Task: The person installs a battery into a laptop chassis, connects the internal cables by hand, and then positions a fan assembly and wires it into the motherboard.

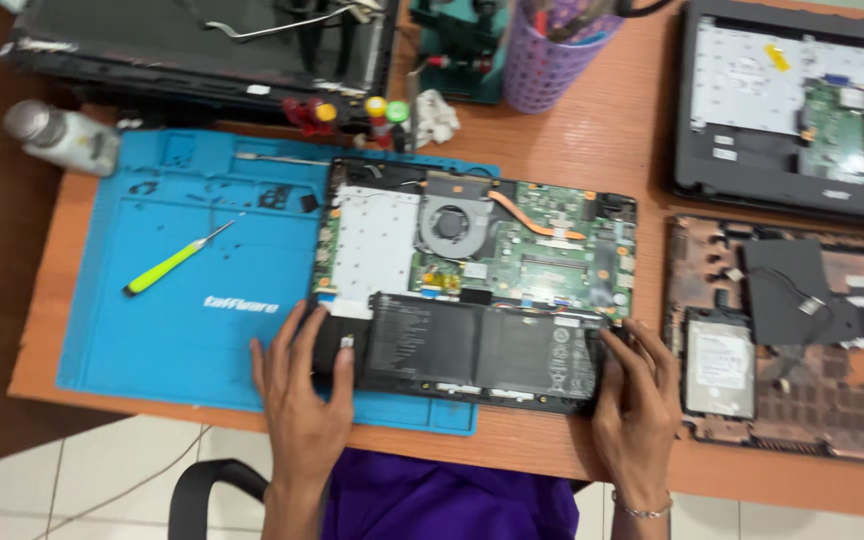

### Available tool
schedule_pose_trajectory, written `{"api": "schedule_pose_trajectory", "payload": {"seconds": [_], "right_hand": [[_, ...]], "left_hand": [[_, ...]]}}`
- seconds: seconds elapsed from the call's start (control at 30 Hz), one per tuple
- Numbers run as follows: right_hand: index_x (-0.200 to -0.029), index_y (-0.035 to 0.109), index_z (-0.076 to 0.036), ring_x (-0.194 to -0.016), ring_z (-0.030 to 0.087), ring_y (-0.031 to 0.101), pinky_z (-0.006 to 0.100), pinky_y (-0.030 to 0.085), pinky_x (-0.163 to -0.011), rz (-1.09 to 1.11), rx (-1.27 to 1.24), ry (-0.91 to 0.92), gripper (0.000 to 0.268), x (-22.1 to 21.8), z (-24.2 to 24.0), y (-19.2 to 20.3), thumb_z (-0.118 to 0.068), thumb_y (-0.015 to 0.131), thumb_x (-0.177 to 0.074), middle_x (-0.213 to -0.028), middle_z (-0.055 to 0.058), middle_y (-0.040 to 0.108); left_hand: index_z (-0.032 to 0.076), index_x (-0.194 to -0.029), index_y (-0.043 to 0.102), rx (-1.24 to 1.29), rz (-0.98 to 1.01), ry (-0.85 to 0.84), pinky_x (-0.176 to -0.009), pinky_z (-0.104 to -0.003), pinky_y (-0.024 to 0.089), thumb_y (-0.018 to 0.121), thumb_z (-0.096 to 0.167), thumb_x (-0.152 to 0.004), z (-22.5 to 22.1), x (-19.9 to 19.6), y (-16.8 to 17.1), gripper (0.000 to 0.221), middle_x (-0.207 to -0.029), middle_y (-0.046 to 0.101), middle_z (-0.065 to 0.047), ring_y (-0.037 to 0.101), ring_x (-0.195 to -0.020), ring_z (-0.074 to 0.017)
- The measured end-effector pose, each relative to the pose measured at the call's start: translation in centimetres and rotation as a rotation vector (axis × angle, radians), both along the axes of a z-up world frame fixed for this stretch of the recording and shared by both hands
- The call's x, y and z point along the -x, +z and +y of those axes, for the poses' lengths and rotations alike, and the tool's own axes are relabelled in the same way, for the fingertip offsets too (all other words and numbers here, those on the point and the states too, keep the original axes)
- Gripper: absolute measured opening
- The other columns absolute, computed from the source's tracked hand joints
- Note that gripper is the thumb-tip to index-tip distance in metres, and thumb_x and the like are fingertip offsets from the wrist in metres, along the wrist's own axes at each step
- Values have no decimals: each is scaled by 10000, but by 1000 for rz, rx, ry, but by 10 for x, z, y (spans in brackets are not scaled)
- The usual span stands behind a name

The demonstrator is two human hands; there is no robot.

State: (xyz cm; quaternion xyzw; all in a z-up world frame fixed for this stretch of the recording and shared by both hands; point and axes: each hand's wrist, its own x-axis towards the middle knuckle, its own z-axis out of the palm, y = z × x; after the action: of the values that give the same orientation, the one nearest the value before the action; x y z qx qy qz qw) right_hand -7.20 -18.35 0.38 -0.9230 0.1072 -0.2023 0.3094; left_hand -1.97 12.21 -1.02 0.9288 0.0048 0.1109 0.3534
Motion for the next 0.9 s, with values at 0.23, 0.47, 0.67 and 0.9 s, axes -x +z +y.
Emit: {"api": "schedule_pose_trajectory", "payload": {"seconds": [0.23, 0.47, 0.67, 0.9], "right_hand": [[-1481, 437, 50, -1445, 289, 480, 380, 386, -1202, 35, -511, -73, 555, 4, -6, -10, 36, 593, -949, -1539, 203, 494], [-1470, 435, 61, -1464, 290, 455, 397, 341, -1178, 11, -661, -100, 636, 3, -7, -16, 37, 681, -884, -1549, 219, 479], [-1449, 471, 53, -1439, 290, 489, 395, 359, -1162, 31, -681, -131, 635, 0, -6, -10, 2, 722, -868, -1516, 222, 517], [-1443, 491, 45, -1412, 291, 524, 399, 377, -1155, 21, -661, -123, 618, -2, -4, -3, 1, 723, -873, -1491, 219, 541]], "left_hand": [[-2, -1476, 471, 189, 13, 46, -1129, -467, 427, 637, 130, -967, -11, 0, 1, 552, -1506, 522, -240, 514, -1395, -410], [-6, -1464, 489, 126, -42, 49, -1136, -469, 448, 689, 119, -947, -20, 0, 1, 568, -1531, 514, -251, 520, -1411, -420], [-7, -1458, 500, 126, -41, 61, -1142, -473, 454, 744, 136, -918, -22, 0, -1, 610, -1550, 508, -248, 519, -1424, -408], [-5, -1482, 476, 115, 11, 56, -1141, -501, 426, 726, 143, -917, -19, -1, -4, 635, -1561, 479, -257, 490, -1430, -430]]}}
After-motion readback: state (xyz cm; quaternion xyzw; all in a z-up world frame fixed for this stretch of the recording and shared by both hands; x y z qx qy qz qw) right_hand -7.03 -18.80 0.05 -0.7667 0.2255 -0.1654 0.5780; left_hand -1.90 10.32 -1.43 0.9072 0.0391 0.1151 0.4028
